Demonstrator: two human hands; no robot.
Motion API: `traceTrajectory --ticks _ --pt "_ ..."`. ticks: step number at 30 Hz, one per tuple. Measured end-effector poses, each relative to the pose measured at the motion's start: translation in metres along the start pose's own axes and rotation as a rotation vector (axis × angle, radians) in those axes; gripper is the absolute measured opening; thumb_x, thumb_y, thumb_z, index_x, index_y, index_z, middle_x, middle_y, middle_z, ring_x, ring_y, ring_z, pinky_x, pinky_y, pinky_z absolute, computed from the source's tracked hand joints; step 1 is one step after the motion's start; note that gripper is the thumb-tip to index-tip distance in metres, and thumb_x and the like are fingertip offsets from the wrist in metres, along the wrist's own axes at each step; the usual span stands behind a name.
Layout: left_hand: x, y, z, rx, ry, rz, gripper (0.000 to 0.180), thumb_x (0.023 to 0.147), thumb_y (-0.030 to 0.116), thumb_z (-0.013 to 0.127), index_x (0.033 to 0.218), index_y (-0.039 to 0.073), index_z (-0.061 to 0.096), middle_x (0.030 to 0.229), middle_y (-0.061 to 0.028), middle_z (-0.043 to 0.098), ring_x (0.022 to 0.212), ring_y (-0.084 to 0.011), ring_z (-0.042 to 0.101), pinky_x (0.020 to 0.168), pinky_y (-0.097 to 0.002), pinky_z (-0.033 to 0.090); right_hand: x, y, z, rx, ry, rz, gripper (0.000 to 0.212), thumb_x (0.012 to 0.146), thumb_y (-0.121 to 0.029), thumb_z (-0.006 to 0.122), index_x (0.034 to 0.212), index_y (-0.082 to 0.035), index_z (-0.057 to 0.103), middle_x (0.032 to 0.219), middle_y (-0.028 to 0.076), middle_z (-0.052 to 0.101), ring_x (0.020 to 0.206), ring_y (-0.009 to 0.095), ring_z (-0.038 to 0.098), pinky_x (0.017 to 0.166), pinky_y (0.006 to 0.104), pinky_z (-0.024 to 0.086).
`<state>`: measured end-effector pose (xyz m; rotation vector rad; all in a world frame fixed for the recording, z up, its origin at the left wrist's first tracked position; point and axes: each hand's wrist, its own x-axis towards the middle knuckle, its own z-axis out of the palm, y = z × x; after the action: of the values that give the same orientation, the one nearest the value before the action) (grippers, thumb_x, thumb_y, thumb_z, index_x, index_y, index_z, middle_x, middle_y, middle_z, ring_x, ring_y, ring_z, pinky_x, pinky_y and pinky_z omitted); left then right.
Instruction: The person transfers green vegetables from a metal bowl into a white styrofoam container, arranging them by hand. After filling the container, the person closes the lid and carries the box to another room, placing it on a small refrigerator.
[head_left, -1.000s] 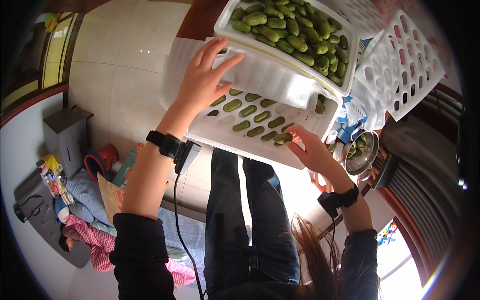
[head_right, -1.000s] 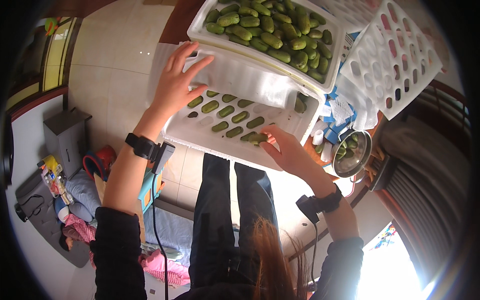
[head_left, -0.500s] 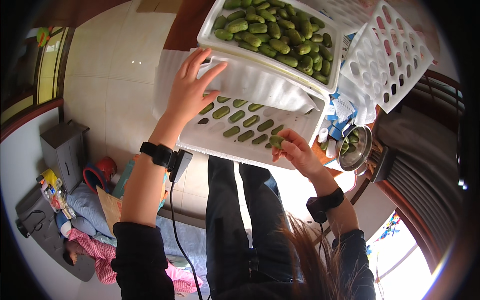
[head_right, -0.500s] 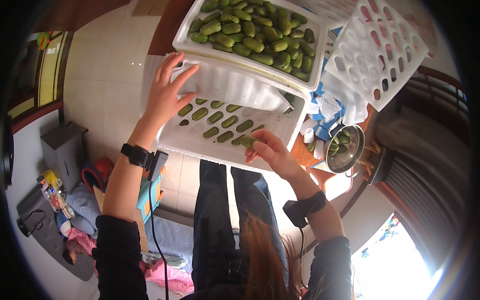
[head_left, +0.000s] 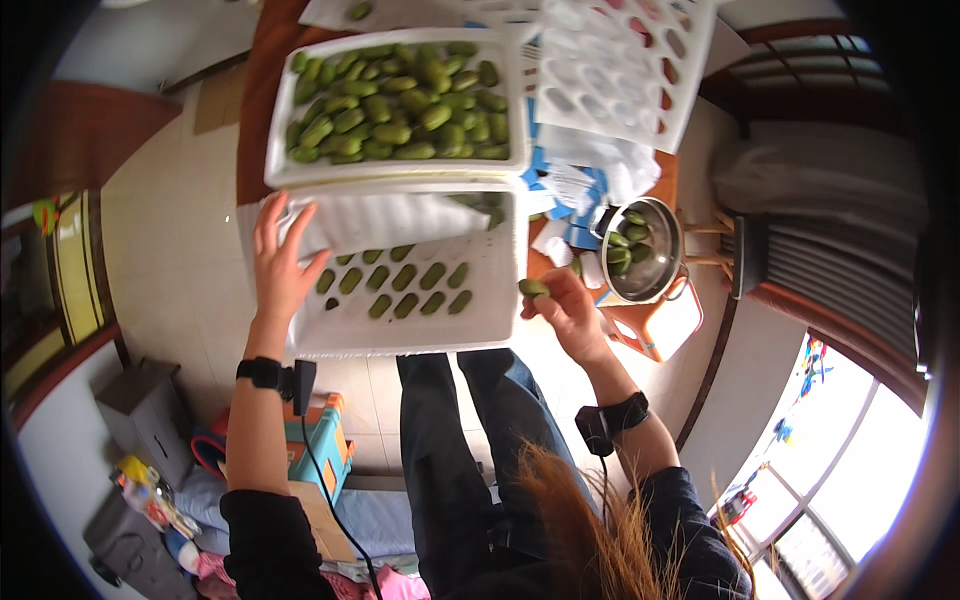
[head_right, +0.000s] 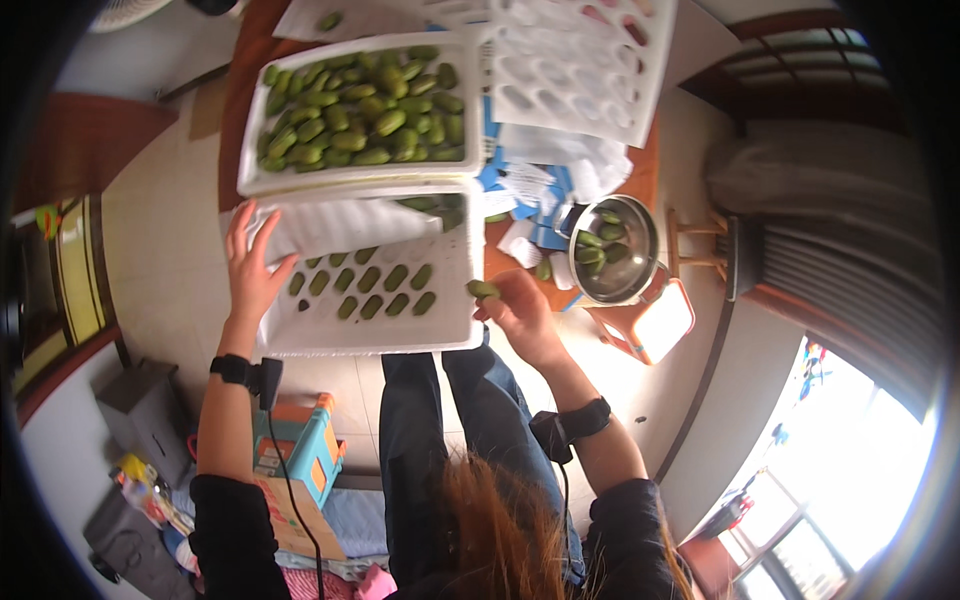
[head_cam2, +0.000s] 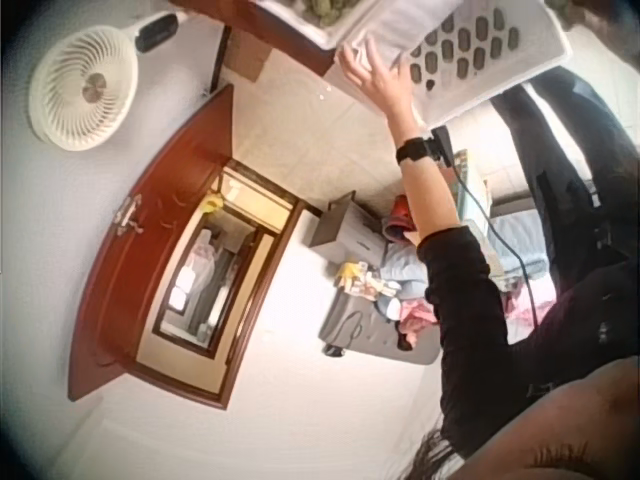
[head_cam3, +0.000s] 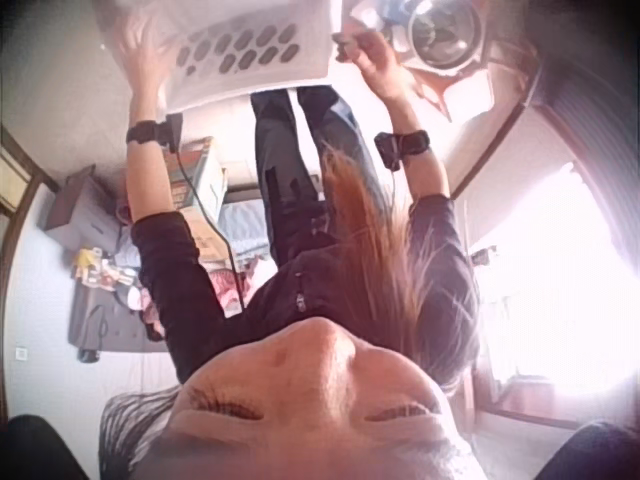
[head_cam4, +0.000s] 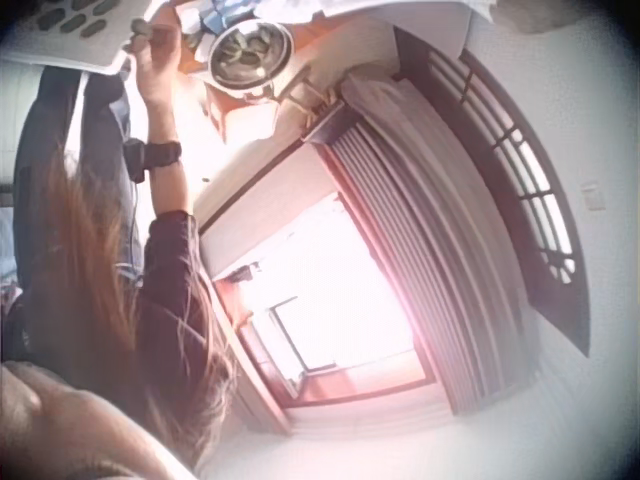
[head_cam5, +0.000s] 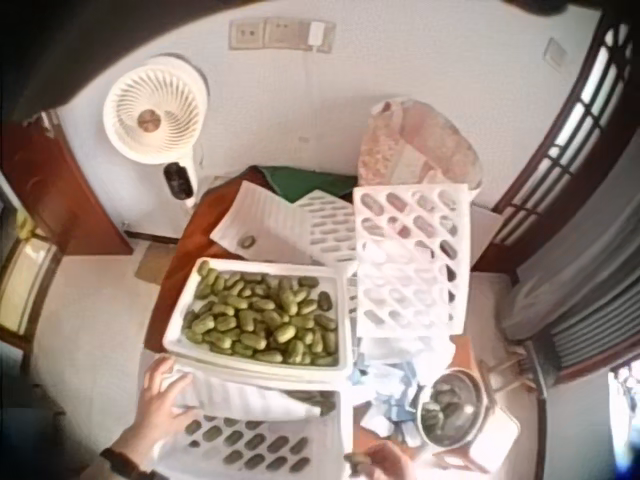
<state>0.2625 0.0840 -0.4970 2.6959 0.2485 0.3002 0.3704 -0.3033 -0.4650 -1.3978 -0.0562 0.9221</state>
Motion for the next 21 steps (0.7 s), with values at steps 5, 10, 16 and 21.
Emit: traceTrajectory --ticks 5,10,16,21 --pt "0.001 0.002 0.001 0.079 -0.027 -0.014 0.069 0.067 0.015 0.081 0.130 0.015 0.054 0.146 -0.0110 0.035 0.133 -0.0353 0.034 0.107 -0.0464 0.034 -0.018 0.015 -0.087 -0.570 0.795 -0.143 0.020 0.088 -0.008 0.063 0.105 -0.002 0.056 0.087 0.008 0.066 0.075 0.014 0.062 0.068 0.0270 0.049" --pt "0.001 0.006 0.000 0.102 -0.064 -0.024 0.071 0.066 0.016 0.082 0.131 0.014 0.053 0.147 -0.0111 0.032 0.134 -0.0350 0.032 0.108 -0.0462 0.033 -0.024 0.022 -0.134 -0.794 0.885 -0.105 0.020 0.086 -0.015 0.065 0.101 -0.003 0.059 0.078 0.009 0.065 0.065 0.020 0.063 0.060 0.0320 0.049" --pt "0.003 0.010 0.001 0.133 -0.085 -0.036 0.070 0.066 0.016 0.082 0.129 0.012 0.054 0.147 -0.0122 0.032 0.135 -0.0342 0.030 0.109 -0.0459 0.032 -0.046 0.038 -0.088 -0.927 0.620 -0.295 0.019 0.079 0.000 0.067 0.097 -0.006 0.060 0.070 0.007 0.059 0.055 0.019 0.057 0.052 0.0318 0.046" --pt "0.004 0.008 0.001 0.151 -0.093 -0.021 0.070 0.065 0.016 0.082 0.129 0.012 0.054 0.147 -0.0131 0.032 0.136 -0.0344 0.030 0.109 -0.0466 0.031 -0.003 0.071 -0.049 -1.152 0.690 -0.078 0.042 0.087 -0.022 0.063 0.121 -0.002 0.048 0.110 0.021 0.058 0.095 0.039 0.061 0.074 0.0433 0.053"
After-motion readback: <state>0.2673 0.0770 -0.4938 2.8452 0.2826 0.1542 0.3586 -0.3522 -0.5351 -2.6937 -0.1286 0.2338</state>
